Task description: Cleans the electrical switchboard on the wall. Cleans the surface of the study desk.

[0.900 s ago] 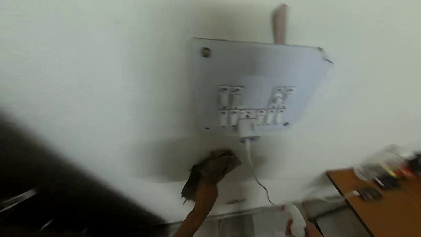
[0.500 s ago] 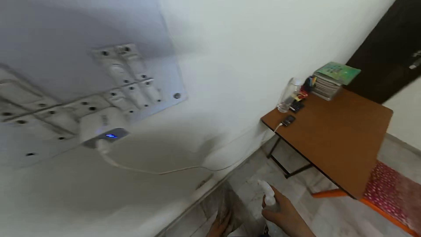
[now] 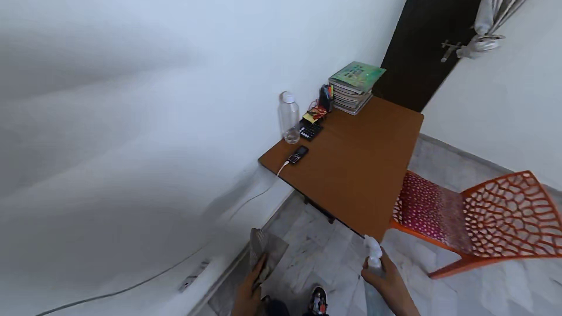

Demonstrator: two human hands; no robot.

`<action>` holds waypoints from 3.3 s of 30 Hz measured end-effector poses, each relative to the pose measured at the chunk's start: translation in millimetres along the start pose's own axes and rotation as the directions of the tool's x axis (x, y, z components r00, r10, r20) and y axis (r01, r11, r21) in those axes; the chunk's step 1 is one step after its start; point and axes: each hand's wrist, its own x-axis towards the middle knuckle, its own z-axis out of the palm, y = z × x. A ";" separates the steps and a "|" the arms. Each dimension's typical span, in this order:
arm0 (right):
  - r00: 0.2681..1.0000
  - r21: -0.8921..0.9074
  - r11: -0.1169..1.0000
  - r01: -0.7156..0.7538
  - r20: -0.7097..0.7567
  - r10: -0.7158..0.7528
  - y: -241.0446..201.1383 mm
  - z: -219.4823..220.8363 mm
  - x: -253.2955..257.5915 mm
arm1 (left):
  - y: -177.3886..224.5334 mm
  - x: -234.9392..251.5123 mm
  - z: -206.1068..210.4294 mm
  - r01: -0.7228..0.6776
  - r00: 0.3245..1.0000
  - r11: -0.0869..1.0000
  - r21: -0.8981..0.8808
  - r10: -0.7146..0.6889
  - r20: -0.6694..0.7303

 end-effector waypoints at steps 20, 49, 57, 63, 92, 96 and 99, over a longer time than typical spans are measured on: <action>0.921 -0.251 0.924 -0.287 0.194 0.339 -26.0 -122.4 303.1 | 93.1 178.3 60.0 -0.032 0.984 0.999 -0.019 0.028 -0.176; 0.986 -0.341 0.940 -0.029 0.146 0.084 -90.3 -293.8 593.8 | 227.7 80.0 277.1 0.370 0.489 0.773 -0.515 -0.633 -0.600; 0.853 -0.425 0.897 0.124 0.508 0.123 -125.9 -168.8 521.0 | 225.1 123.2 257.2 0.325 0.442 0.732 -0.598 -0.677 -0.589; 0.713 -0.585 0.796 0.155 0.624 0.320 -95.4 -136.2 463.0 | 221.7 138.4 251.3 0.324 0.446 0.718 -0.615 -0.690 -0.570; 0.726 -0.613 0.706 0.353 0.656 0.206 -134.8 -181.8 549.6 | 266.4 123.3 346.6 0.287 0.293 0.689 -0.665 -0.724 -0.624; 0.592 -0.578 0.726 0.371 0.750 0.294 -127.6 -118.6 506.1 | 272.3 110.4 353.6 0.252 0.210 0.662 -0.705 -0.749 -0.628; 0.428 -0.530 0.791 0.305 0.819 0.383 -119.8 -90.3 466.5 | 274.0 101.9 358.1 0.206 0.144 0.638 -0.742 -0.770 -0.622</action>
